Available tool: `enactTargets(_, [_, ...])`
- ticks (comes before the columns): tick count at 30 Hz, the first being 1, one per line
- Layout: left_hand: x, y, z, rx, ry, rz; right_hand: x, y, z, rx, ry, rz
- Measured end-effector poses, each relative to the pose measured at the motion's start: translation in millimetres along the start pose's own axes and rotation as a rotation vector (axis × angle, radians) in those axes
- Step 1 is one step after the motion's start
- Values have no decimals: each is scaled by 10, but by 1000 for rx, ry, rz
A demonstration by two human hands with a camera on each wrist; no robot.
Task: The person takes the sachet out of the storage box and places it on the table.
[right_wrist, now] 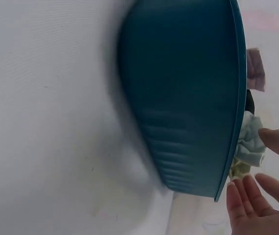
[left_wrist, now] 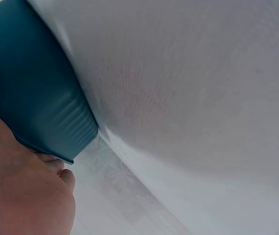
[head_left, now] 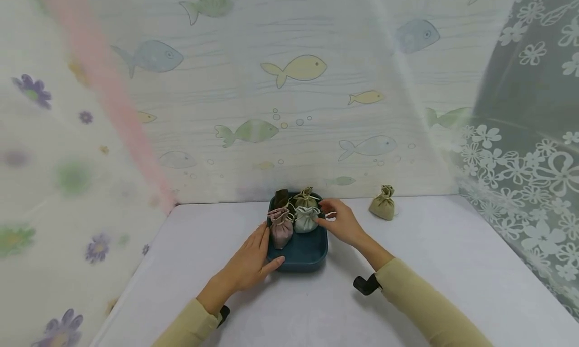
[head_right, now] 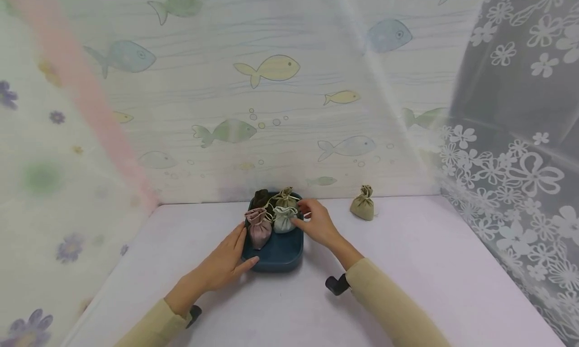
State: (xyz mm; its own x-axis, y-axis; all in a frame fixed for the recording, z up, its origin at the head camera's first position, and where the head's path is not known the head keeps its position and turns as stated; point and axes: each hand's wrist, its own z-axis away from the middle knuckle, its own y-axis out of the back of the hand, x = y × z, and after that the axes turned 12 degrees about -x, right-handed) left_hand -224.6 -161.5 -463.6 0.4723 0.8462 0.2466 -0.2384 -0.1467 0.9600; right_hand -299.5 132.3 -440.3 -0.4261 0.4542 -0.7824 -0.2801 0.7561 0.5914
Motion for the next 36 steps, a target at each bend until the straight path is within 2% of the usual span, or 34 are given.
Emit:
enactTargets(9, [11, 14, 13, -4, 4, 11, -18, -62, -129, 1, -46, 1])
enactTargets(16, [3, 10, 3, -6, 2, 0, -6, -71, -203, -36, -95, 12])
enactTargets(26, [-1, -17, -4, 2, 3, -9, 50, -89, -249, -48, -101, 19])
enactTargets(36, [-2, -6, 3, 4, 7, -13, 68, -130, -284, -24, -61, 48])
